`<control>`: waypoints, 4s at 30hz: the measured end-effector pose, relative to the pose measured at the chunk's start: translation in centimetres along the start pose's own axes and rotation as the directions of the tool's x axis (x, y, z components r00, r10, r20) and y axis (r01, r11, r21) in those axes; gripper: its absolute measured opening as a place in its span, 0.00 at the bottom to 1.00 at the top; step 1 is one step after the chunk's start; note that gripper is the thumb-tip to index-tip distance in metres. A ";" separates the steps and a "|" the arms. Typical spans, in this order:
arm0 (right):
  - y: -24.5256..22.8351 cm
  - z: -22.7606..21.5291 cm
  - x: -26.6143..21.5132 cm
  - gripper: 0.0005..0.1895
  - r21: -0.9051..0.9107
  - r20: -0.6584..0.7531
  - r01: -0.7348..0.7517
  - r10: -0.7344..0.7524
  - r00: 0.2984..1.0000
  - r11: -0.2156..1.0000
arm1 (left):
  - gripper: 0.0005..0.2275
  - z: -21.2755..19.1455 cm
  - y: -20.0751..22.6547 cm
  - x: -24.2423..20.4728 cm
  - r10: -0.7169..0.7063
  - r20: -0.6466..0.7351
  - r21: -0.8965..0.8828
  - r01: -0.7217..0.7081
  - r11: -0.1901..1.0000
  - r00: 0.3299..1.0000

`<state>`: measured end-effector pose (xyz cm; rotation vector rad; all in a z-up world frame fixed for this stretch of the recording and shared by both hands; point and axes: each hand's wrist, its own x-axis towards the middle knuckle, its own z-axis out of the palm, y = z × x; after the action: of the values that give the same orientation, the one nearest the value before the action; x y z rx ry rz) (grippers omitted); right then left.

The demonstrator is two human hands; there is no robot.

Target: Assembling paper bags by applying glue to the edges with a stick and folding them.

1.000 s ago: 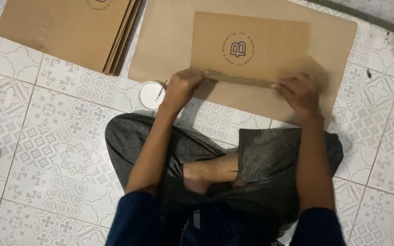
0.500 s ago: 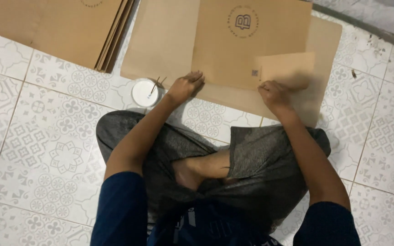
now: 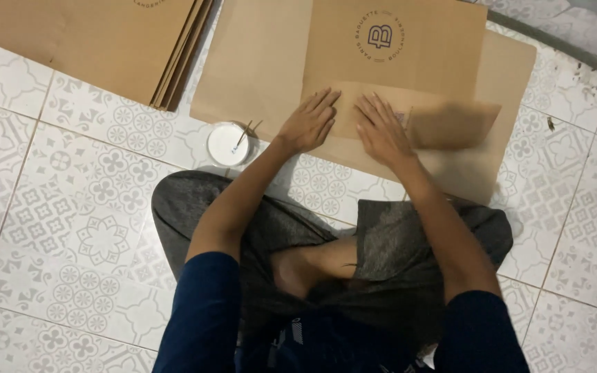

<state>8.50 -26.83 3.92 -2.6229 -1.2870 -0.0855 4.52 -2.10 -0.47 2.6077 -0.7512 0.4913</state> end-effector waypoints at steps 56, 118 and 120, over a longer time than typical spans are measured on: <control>2.7 2.5 1.5 0.49 0.470 0.329 -0.166 0.003 0.944 0.867 | 0.25 -1.7 -6.3 -0.2 -0.247 0.483 0.077 0.240 0.968 0.840; -7.6 7.4 3.2 0.32 0.243 0.190 -0.497 0.462 0.866 0.833 | 0.32 -4.4 -6.2 0.6 -0.258 0.615 0.076 0.270 0.960 0.745; -9.0 7.0 3.7 0.29 0.191 0.083 -0.426 0.418 0.905 0.884 | 0.31 -3.7 -6.8 0.7 -0.249 0.666 0.071 0.272 0.960 0.703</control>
<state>3.33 -17.10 -0.83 -2.6624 -0.6607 0.1634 8.10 4.56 1.22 2.7873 -0.5457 -0.5920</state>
